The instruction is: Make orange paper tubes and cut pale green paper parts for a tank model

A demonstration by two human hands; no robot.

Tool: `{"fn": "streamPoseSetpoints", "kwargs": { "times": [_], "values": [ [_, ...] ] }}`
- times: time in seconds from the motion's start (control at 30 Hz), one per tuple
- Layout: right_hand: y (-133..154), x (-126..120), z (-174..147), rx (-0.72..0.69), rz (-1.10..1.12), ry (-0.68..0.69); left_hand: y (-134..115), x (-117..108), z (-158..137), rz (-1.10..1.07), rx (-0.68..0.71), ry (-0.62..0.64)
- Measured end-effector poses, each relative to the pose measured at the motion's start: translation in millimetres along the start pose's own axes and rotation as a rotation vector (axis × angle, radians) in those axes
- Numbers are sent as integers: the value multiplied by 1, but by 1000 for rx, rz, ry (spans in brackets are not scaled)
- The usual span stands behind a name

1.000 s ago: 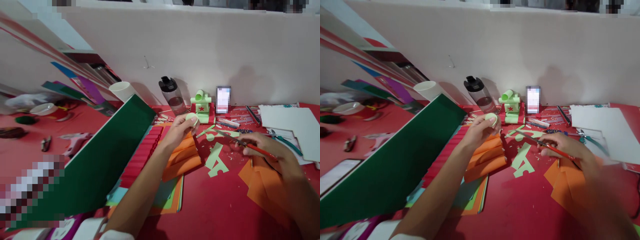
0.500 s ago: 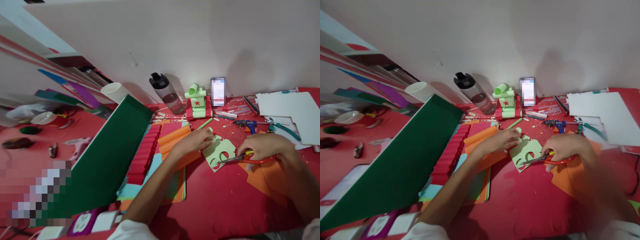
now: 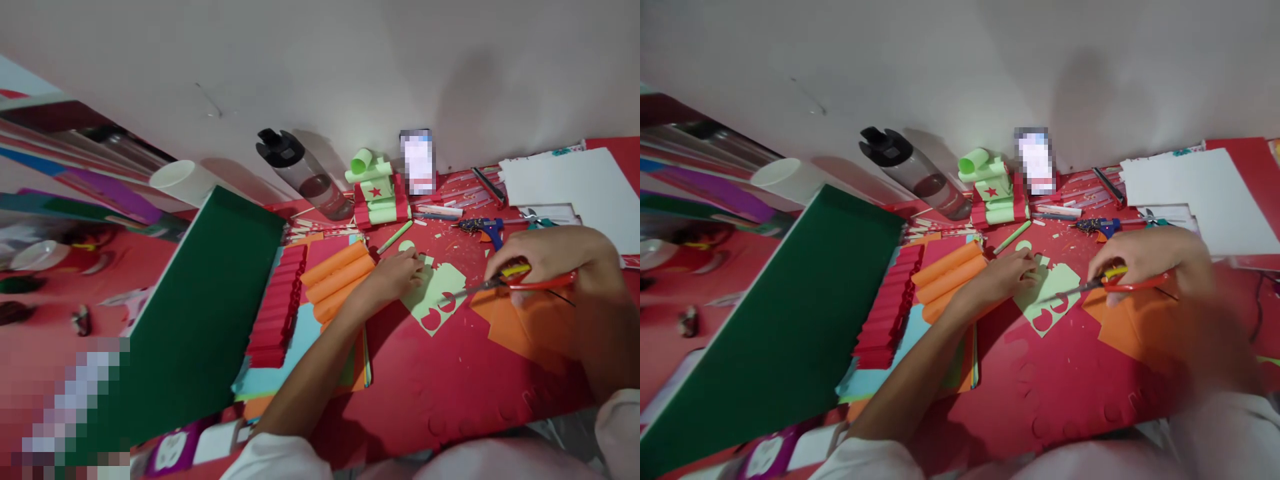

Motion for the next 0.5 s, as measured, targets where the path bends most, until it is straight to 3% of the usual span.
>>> {"fn": "streamPoseSetpoints", "kwargs": {
  "times": [0.1,0.2,0.3,0.5],
  "values": [
    [-15,-5,3,191,-136,-111,0,-3,-2,29,3,16],
    [-28,3,14,375,-306,-100,-2,-7,-5,32,-23,47],
    [-29,14,27,425,-418,-77,-7,-8,-7,-53,-36,45],
    [-35,20,31,529,-434,-76,-2,5,-4,-185,-102,68]
  ]
}}
Point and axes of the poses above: each hand's wrist, its own z-axis towards the middle knuckle, its own x-axis out of the palm, y = z × x, the point moved 6 cm from there along z, towards the middle knuckle, and after that the axes turned 6 degrees about -z, right-handed, at the moved point
